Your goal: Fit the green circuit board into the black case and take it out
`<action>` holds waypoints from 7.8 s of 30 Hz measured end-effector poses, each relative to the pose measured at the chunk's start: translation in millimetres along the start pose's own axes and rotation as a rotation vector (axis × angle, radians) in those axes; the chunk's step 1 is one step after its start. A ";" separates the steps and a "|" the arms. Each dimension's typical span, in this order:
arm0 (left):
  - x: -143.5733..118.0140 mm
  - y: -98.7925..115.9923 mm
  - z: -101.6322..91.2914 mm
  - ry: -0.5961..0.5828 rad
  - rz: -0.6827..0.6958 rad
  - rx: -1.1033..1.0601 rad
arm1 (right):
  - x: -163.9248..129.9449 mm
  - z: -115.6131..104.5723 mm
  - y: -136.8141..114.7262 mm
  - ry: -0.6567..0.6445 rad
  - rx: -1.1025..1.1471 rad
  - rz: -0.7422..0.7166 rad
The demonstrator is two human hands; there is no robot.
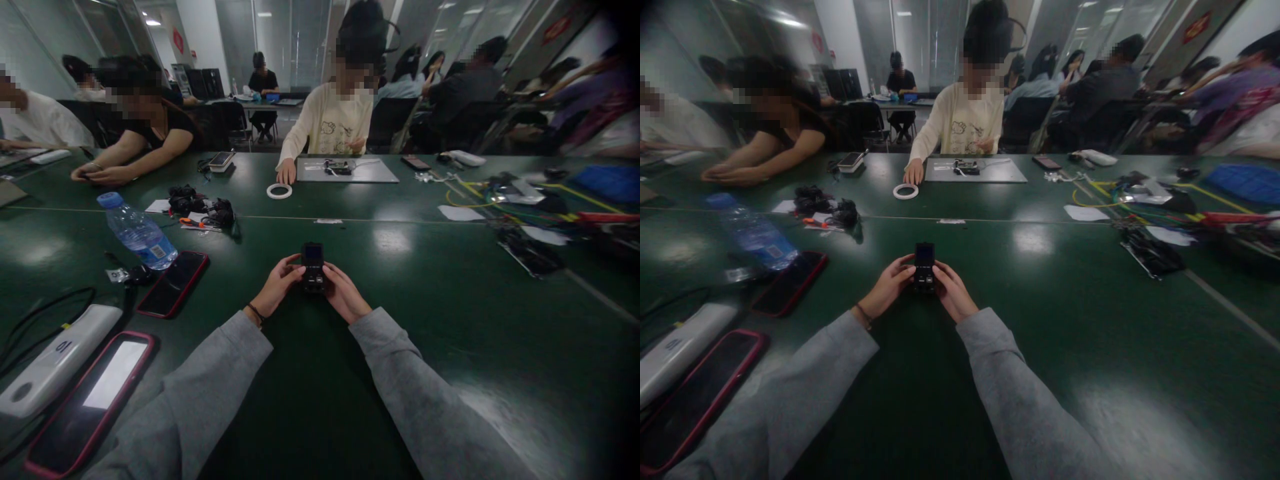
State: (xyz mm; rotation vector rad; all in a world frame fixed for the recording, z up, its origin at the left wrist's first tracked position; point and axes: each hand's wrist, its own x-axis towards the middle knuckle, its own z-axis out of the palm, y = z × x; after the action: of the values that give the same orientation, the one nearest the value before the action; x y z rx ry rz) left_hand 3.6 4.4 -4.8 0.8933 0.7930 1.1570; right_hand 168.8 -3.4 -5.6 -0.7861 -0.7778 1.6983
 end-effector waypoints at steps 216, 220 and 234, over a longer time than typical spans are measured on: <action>-1.5 19.2 -4.8 0.074 -0.198 -0.598 | -8.1 6.2 -3.2 -0.026 0.218 0.129; 1.0 20.2 -5.9 0.070 -0.202 -0.585 | -11.6 9.5 -4.2 -0.097 0.115 0.096; 2.0 22.7 -5.2 0.095 -0.226 -0.644 | -7.4 1.6 -6.6 -0.061 0.063 0.159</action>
State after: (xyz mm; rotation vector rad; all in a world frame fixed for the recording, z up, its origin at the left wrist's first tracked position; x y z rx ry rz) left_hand -9.9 10.8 13.2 0.2096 0.5247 1.1564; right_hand 172.6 -9.2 1.6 -0.7727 -0.7158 1.8878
